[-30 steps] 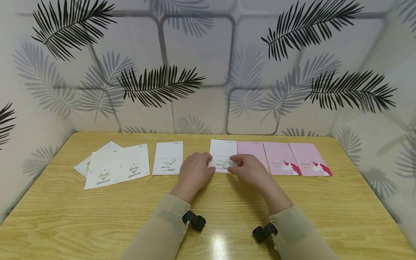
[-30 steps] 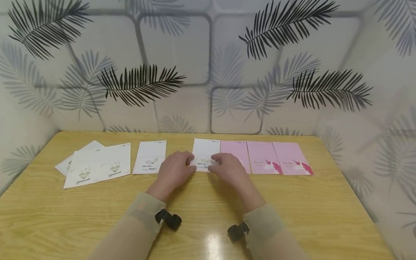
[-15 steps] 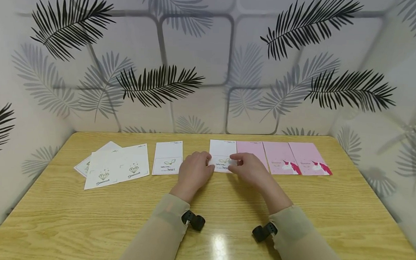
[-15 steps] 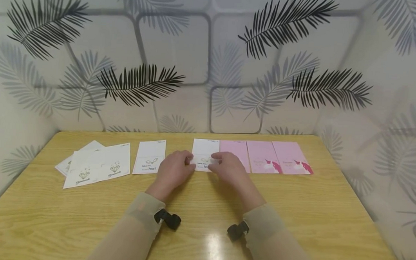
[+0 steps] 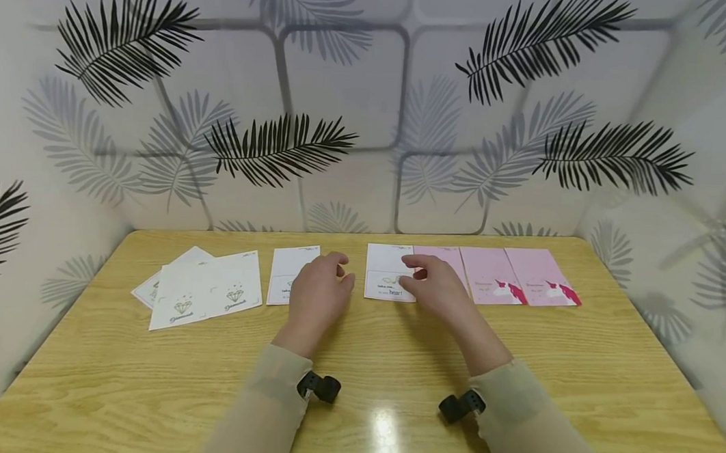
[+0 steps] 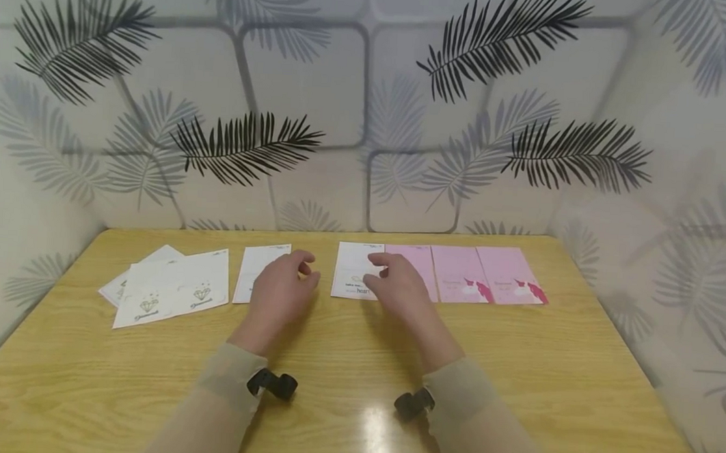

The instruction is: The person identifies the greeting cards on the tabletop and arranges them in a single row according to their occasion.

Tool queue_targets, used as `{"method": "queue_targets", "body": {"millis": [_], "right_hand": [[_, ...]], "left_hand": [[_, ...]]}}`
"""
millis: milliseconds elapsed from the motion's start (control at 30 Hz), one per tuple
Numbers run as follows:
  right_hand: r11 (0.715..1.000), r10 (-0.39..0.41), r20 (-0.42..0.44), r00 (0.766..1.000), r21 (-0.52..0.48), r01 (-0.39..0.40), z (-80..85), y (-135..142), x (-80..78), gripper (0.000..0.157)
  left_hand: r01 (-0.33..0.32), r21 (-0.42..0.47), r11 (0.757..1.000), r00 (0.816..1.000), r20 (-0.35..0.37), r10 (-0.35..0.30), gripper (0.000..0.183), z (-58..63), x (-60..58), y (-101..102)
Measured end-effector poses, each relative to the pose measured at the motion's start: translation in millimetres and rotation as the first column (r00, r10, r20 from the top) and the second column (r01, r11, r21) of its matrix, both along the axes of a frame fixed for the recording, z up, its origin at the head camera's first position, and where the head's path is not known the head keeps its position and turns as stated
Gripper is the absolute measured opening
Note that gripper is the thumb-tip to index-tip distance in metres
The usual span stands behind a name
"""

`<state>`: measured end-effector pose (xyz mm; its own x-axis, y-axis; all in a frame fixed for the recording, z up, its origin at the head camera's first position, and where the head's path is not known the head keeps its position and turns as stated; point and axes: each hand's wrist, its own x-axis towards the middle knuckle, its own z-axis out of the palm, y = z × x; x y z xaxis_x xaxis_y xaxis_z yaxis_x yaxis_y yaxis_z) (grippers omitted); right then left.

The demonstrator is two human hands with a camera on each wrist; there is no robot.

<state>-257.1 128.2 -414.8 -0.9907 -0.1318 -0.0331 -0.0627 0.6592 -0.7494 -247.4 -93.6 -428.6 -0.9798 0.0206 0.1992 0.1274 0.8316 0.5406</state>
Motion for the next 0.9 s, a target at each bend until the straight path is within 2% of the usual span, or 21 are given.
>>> {"method": "queue_targets", "body": {"millis": [267,433,633,900], "right_hand": [[0.995,0.026,-0.025,0.999,-0.097,-0.029,7.8,-13.9,4.4,0.055],[0.984,0.044,-0.008,0.999,-0.175,-0.045,9.4,-28.4,8.0,0.058],[0.96,0.066,0.027,0.997,-0.275,-0.056,7.1,-50.0,12.3,0.058],[0.936,0.097,0.059,0.994,-0.343,-0.071,2.6,-81.7,16.3,0.058]], "left_hand": [[-0.062,-0.012,0.998,0.998,-0.009,0.062,0.039,12.9,11.9,-48.6],[-0.097,-0.015,0.995,0.995,-0.018,0.097,0.038,18.0,21.4,-77.3],[-0.127,-0.015,0.992,0.992,-0.004,0.127,0.039,12.1,26.5,-100.5],[-0.137,-0.041,0.99,0.99,0.019,0.138,0.042,2.1,24.6,-113.8]]}}
